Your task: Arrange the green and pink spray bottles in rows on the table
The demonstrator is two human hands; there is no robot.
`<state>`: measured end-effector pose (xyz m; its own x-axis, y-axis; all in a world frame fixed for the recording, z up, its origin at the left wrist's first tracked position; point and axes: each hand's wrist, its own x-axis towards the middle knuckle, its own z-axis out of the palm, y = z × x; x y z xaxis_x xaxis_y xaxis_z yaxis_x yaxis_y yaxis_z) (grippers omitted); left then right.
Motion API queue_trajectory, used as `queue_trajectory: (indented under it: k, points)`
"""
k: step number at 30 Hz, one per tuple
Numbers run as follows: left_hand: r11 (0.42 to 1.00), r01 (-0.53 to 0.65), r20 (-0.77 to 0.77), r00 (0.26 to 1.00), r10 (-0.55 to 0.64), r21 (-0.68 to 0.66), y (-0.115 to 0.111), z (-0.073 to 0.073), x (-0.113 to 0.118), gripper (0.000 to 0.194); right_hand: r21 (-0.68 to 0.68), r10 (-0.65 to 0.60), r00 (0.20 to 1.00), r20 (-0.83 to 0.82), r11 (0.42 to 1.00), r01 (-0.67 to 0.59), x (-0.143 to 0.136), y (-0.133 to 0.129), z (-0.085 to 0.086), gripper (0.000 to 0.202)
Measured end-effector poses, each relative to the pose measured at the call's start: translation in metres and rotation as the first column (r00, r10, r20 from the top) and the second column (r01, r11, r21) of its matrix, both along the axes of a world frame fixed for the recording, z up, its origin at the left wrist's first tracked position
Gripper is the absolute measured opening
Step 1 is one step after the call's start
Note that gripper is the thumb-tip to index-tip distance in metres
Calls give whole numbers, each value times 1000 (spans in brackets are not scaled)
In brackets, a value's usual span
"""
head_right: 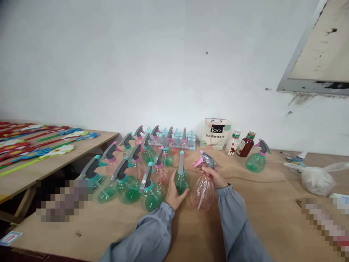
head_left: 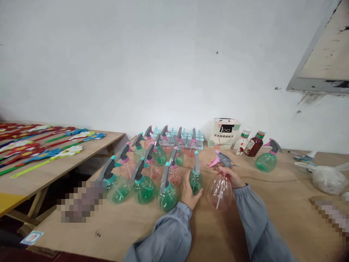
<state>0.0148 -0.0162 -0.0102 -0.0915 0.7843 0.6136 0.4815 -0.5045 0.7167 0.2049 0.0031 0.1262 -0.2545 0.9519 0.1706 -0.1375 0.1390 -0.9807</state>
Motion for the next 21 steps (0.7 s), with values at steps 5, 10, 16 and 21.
queue_trajectory:
  k: [5,10,16,21]
  points:
    - [999,2,-5,1000,-3,-36,-3,-6,-4,92,40,56,997,46,998,-58,-7,4,9,39]
    - [998,26,5,1000,-26,-60,-5,-2,-6,90,80,66,996,55,994,-70,-15,-2,19,37]
    - [999,3,15,1000,-3,-43,-8,2,-6,90,19,-15,1000,1,1000,15,-19,1,14,36]
    - [999,0,9,1000,1,-46,-9,-1,-5,90,47,-34,999,23,998,33,-21,-1,15,35]
